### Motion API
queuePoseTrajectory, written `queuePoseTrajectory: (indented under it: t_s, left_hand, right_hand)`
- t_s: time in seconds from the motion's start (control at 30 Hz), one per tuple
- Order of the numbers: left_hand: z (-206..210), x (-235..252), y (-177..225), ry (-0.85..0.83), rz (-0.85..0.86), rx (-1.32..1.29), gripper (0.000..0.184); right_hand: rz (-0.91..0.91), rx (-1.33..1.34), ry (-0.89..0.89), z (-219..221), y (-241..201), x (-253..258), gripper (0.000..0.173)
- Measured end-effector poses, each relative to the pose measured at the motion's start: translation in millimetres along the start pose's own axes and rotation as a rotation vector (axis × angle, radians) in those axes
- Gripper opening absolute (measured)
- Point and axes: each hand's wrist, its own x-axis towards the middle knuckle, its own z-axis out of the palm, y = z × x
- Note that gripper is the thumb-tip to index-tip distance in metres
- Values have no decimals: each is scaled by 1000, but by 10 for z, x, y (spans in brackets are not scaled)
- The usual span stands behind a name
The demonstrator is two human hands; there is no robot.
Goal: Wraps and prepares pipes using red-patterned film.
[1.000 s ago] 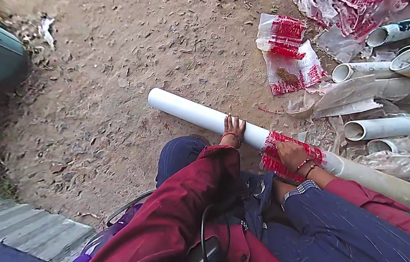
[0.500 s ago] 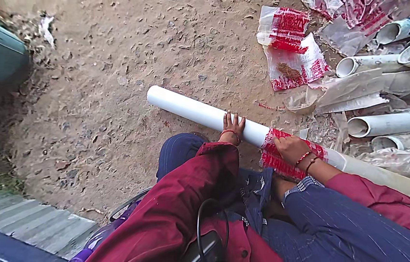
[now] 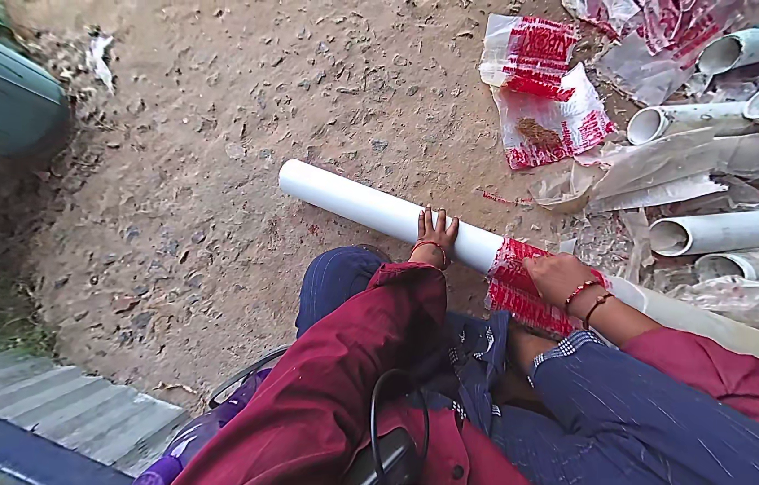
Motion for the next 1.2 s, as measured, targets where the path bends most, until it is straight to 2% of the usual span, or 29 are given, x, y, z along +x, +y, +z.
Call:
queuePoseTrajectory:
  t_s: [0.03,0.13,0.17,0.2,0.27,0.33,0.37,0.43,0.5,0.53,0.63,0.8,0.93,1.0,1.1,1.2]
  left_hand:
    - [18,14,-6,0,0,-2,108]
    - [-12,-20,-20,-61,-7,-7,107]
    - [-51,-51,-16,-54,6,-17,108]
    - [-79,-73,-17,-33,24,-28,107]
    - [-105,-70,-13,-14,38,-32,107]
    - [-172,-62,36,-83,12,-15,107]
    - [-228,-57,97,-109,27,-18,102]
    - [-305,-75,314,-102,154,-118,81]
    - [-310,-53,584,-136,274,-123,73]
    - [-294,-41,703,-159,306,-79,69]
    - [-293,1,838,-166,364,91,50]
    - [-274,32,840,-180,355,163,60]
    - [-279,98,876,-171,353,165,55]
    - [-331,27,954,-199,332,193,54]
    - [-390,-50,1029,-231,305,215,55]
    - [-382,116,923,-222,356,211,49]
  right_hand:
    - [18,86,71,26,75,-19,30]
    - [17,408,604,281,211,-7,32]
    - [20,485,732,345,222,23,32]
    - [30,553,783,392,241,49,32]
    - [124,698,716,509,358,45,38]
    - [313,825,832,820,468,43,37]
    - [432,828,910,998,527,42,35]
    - [627,783,1041,1368,673,76,34]
    - [695,774,1103,1556,753,117,34]
    - [718,794,1067,1529,754,104,34]
    - [808,1036,722,1222,888,32,39]
    - [797,1084,474,1051,1120,107,40]
    - [687,1273,549,1183,1422,192,35]
    - [707,1130,549,1146,1324,143,38]
    - [679,833,446,1057,1123,79,46]
    - [683,873,478,1069,1121,38,45]
